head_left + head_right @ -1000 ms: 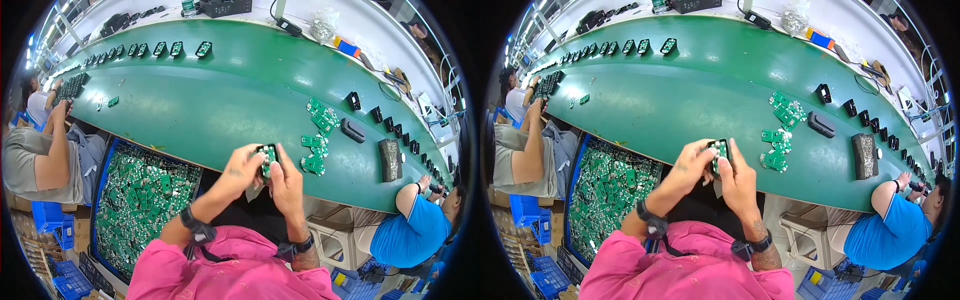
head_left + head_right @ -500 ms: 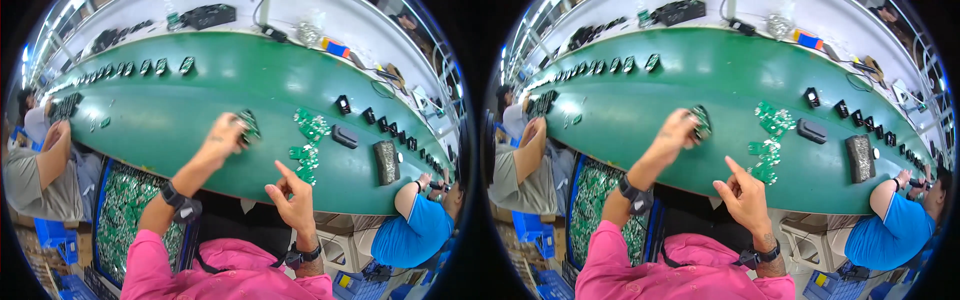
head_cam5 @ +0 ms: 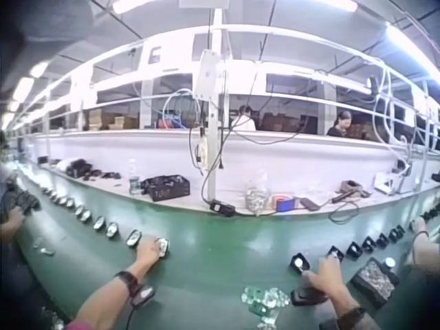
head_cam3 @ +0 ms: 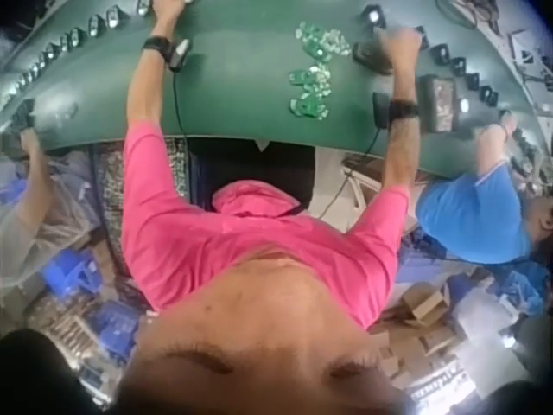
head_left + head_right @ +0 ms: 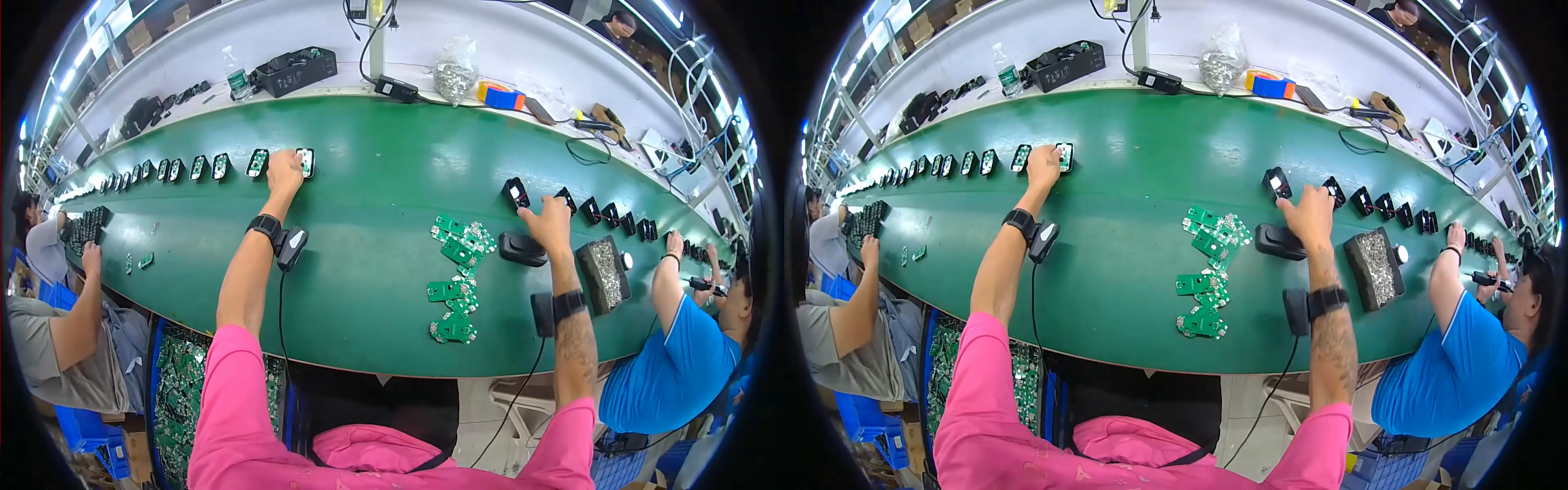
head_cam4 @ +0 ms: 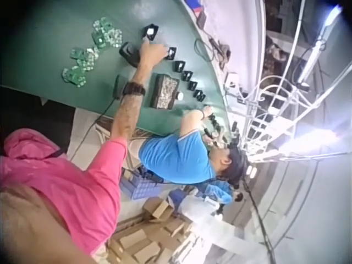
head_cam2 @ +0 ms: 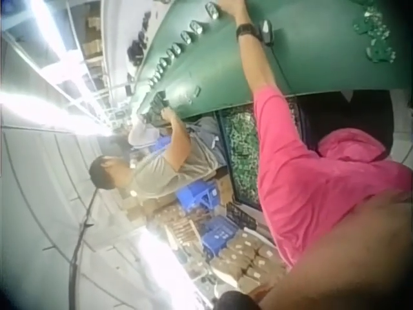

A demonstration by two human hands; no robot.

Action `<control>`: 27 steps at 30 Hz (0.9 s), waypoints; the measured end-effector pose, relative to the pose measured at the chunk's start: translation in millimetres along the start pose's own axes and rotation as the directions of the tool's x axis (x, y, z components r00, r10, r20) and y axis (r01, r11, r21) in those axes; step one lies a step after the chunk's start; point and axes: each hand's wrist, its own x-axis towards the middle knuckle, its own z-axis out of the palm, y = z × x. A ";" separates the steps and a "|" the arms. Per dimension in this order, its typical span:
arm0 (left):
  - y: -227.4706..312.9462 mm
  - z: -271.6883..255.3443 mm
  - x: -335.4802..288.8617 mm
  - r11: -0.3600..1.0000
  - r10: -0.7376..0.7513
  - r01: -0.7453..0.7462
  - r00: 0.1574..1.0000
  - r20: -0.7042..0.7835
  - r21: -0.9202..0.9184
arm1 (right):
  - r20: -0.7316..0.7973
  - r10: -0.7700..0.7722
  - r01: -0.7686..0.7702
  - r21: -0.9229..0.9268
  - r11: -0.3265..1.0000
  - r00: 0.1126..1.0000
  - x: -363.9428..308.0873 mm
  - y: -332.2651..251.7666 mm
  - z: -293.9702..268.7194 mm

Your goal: The person assembles electronic devices by hand, fitting a green circuit board into a black plastic housing and inserting a small white component. They then place the completed unit onto the green conveyor belt alongside other similar units.

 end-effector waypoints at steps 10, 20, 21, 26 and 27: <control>98.8 -65.1 -107.1 0.779 0.099 0.031 0.980 0.172 -0.626 | 0.200 -0.117 0.031 0.392 0.920 0.973 8.1 -29.6 -10.3; 143.2 -85.6 -318.9 0.243 0.065 0.335 0.931 0.360 -0.910 | 0.186 -0.708 0.348 0.769 0.536 0.681 -166.7 -138.7 -70.3; 137.0 -82.9 -325.3 0.267 0.007 0.320 0.943 0.334 -0.909 | 0.189 -0.669 0.383 0.695 0.608 0.718 -165.0 -130.5 -65.3; 115.2 -105.0 -339.9 -0.085 0.085 0.483 0.875 0.477 -0.871 | 0.249 -0.625 0.494 0.430 0.756 0.740 -139.9 -105.2 -41.2; 113.7 -109.0 -342.4 -0.103 0.092 0.510 0.860 0.503 -0.854 | 0.241 -0.632 0.504 0.427 0.750 0.736 -139.9 -103.8 -36.7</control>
